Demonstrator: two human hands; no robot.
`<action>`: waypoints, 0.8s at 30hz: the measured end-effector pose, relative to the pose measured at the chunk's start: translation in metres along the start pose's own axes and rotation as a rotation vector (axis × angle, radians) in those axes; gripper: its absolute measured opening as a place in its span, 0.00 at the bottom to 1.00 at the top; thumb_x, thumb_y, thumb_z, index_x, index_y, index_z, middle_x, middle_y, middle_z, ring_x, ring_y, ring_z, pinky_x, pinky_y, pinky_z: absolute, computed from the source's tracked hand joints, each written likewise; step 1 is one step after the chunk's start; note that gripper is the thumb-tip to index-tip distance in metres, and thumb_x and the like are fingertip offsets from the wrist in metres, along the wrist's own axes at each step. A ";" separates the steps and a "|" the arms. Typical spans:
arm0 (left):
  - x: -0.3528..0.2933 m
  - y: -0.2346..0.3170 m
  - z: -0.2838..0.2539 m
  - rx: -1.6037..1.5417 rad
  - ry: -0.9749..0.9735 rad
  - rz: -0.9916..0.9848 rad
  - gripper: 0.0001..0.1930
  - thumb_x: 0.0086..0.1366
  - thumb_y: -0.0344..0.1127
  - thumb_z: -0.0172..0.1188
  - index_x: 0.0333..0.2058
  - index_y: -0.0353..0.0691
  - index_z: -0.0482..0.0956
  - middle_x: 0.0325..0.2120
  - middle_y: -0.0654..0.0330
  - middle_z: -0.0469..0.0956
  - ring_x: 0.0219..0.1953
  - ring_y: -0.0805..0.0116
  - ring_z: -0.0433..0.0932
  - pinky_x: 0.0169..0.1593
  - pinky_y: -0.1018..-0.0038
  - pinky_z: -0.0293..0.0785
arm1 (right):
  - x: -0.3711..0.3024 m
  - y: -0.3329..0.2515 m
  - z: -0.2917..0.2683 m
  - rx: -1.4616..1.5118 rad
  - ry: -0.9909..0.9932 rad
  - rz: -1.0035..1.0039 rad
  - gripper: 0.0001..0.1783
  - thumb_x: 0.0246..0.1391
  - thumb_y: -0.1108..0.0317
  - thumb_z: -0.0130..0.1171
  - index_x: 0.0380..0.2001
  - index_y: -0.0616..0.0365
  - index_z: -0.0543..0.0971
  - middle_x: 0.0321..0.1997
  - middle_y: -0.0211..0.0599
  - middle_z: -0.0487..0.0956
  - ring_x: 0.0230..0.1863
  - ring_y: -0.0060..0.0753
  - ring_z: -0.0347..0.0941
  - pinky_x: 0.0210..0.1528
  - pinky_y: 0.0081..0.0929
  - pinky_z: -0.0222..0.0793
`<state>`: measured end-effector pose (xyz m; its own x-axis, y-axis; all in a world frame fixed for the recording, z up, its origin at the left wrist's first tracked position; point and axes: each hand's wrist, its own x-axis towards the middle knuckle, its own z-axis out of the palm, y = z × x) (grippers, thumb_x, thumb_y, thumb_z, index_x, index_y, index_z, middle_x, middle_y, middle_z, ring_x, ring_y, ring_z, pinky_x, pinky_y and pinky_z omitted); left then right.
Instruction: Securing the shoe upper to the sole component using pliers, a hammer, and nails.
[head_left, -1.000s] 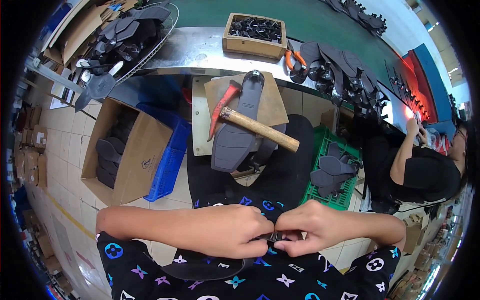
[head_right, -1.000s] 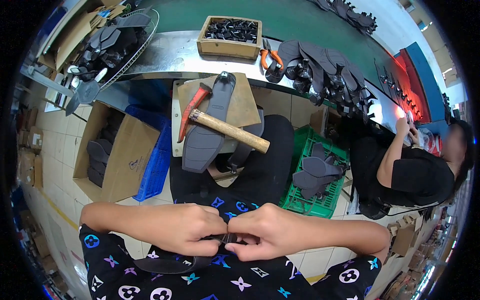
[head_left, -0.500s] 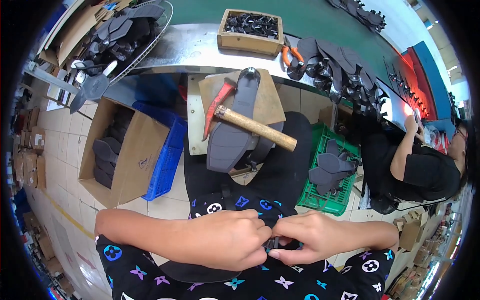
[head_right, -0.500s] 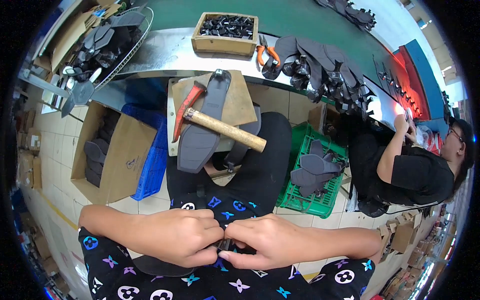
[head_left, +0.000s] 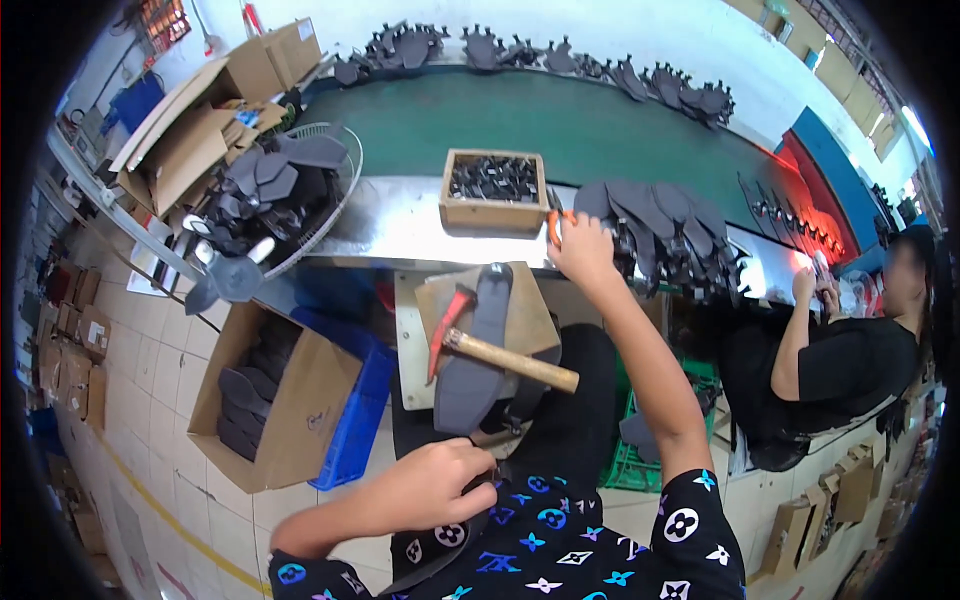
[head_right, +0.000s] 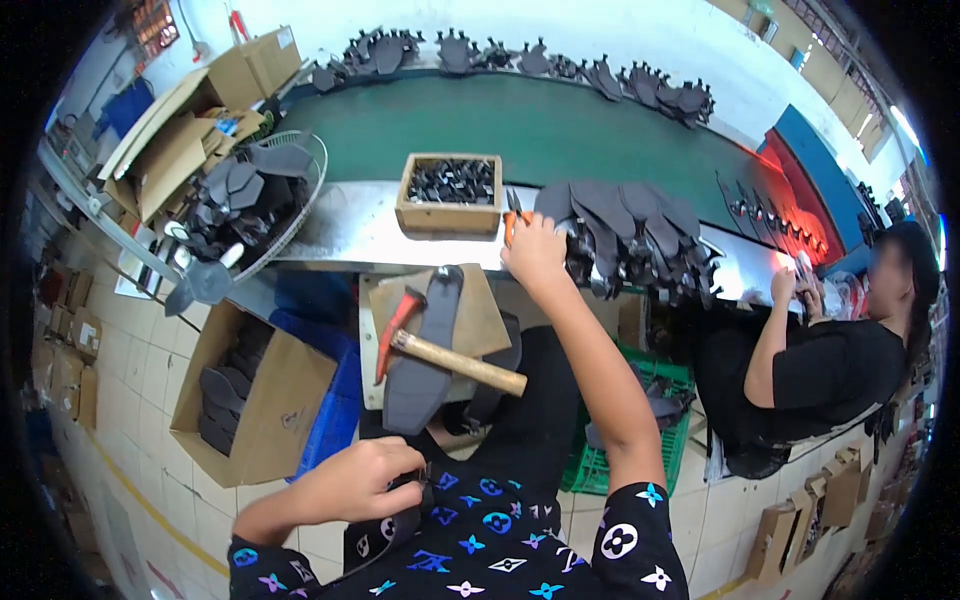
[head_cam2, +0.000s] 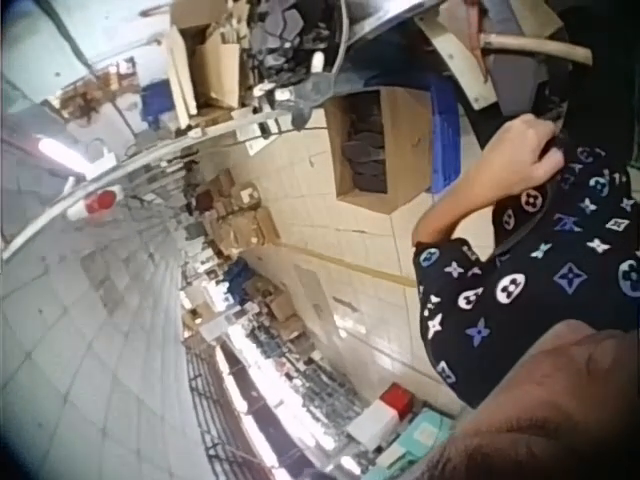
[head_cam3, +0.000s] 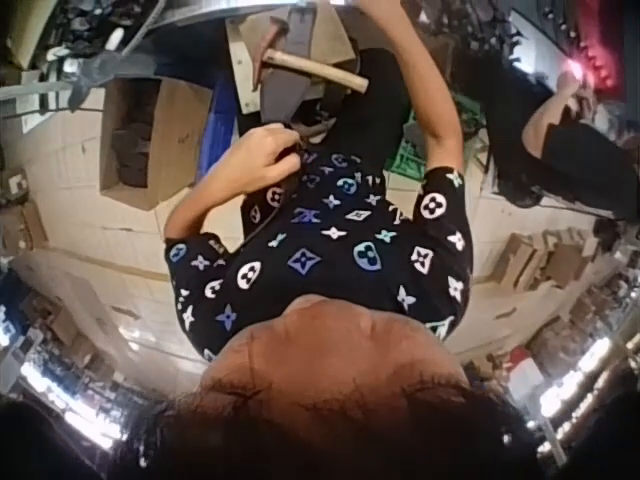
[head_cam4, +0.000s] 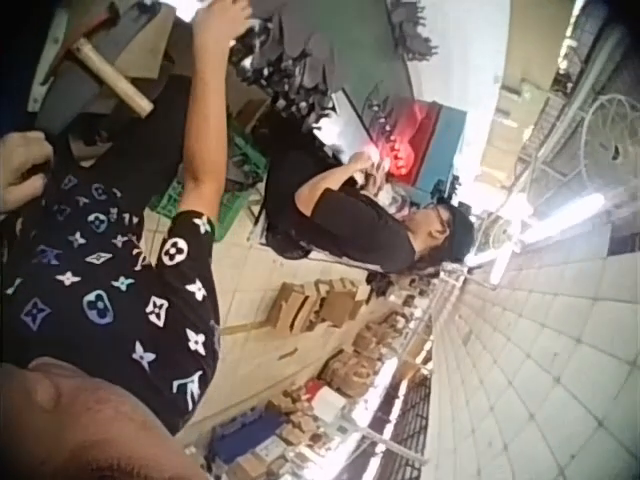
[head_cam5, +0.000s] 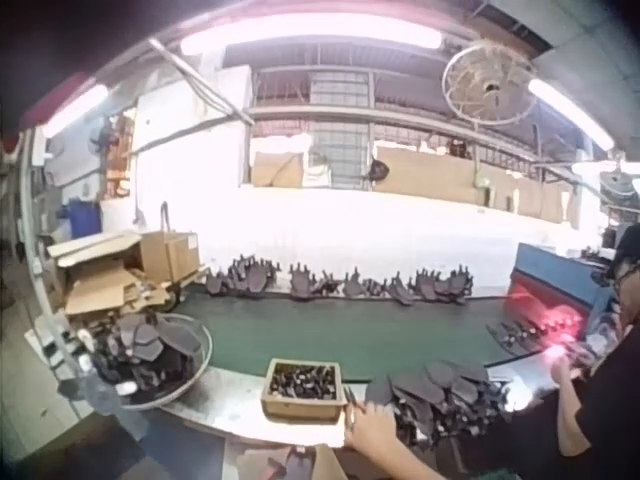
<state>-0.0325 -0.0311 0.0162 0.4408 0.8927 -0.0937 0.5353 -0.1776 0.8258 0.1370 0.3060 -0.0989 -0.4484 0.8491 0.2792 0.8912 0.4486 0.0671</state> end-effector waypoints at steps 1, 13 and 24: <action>-0.003 -0.003 -0.001 0.017 0.001 -0.023 0.14 0.59 0.37 0.58 0.34 0.29 0.77 0.27 0.45 0.76 0.34 0.46 0.77 0.39 0.60 0.75 | 0.014 -0.001 0.011 0.015 -0.100 0.051 0.25 0.51 0.53 0.63 0.47 0.59 0.79 0.49 0.47 0.77 0.55 0.50 0.74 0.51 0.49 0.71; -0.028 -0.026 0.001 -0.124 0.187 -0.141 0.14 0.60 0.38 0.58 0.36 0.29 0.78 0.30 0.45 0.78 0.36 0.47 0.77 0.42 0.61 0.74 | 0.032 0.057 -0.021 1.936 0.010 0.417 0.18 0.62 0.55 0.54 0.41 0.60 0.78 0.39 0.36 0.78 0.36 0.29 0.73 0.42 0.33 0.70; -0.003 -0.030 0.011 -0.298 0.087 -0.028 0.12 0.59 0.36 0.61 0.31 0.30 0.75 0.25 0.49 0.74 0.31 0.51 0.75 0.35 0.62 0.69 | -0.245 -0.033 -0.149 1.806 -0.746 -0.034 0.48 0.57 0.69 0.62 0.74 0.62 0.47 0.78 0.48 0.49 0.74 0.45 0.58 0.71 0.41 0.57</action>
<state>-0.0418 -0.0326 -0.0147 0.3583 0.9300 -0.0817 0.3061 -0.0344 0.9514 0.2275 0.0409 -0.0266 -0.8272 0.5470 -0.1282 -0.0044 -0.2345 -0.9721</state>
